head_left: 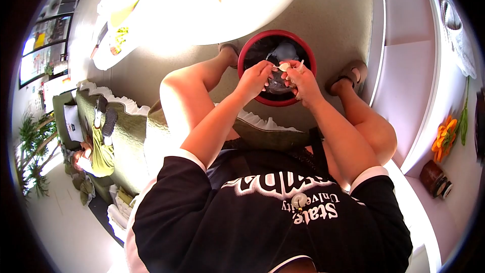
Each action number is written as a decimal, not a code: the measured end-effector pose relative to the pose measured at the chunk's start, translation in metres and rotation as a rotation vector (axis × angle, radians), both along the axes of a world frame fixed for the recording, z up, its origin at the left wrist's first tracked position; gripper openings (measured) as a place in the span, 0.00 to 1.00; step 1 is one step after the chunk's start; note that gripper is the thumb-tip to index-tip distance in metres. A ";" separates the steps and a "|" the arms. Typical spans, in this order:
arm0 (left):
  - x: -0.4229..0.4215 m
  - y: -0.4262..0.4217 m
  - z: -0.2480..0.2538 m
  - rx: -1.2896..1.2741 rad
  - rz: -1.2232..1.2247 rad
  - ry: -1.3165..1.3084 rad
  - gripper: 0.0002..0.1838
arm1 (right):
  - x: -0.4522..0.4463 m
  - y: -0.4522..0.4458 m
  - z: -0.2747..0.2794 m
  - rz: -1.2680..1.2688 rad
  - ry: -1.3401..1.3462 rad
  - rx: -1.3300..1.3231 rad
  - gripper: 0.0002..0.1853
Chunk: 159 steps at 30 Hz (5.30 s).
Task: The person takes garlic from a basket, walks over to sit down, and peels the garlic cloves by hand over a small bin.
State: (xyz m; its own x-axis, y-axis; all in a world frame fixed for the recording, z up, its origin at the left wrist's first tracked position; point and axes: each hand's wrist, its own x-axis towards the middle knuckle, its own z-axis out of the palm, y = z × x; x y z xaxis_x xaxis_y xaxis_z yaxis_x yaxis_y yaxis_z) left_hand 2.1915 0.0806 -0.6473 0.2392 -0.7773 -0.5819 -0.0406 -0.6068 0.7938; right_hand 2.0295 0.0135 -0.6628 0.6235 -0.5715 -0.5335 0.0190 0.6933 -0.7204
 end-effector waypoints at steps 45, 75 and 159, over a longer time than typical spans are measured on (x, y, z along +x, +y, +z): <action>-0.001 0.004 0.004 -0.204 -0.205 -0.475 0.06 | 0.002 -0.001 0.000 0.068 -0.002 0.122 0.16; -0.005 -0.003 0.001 -0.267 -0.177 -0.326 0.10 | -0.001 -0.002 -0.010 0.161 0.020 0.250 0.19; -0.002 -0.003 0.014 -0.197 0.239 0.518 0.08 | 0.006 -0.005 0.019 0.019 -0.029 -0.060 0.13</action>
State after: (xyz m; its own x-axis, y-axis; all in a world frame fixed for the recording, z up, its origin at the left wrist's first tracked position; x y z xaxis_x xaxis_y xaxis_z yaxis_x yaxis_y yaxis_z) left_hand 2.1897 0.0778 -0.6332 0.1449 -0.8420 -0.5196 0.5012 -0.3904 0.7723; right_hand 2.0353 0.0082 -0.6440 0.6491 -0.5896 -0.4807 0.0274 0.6496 -0.7598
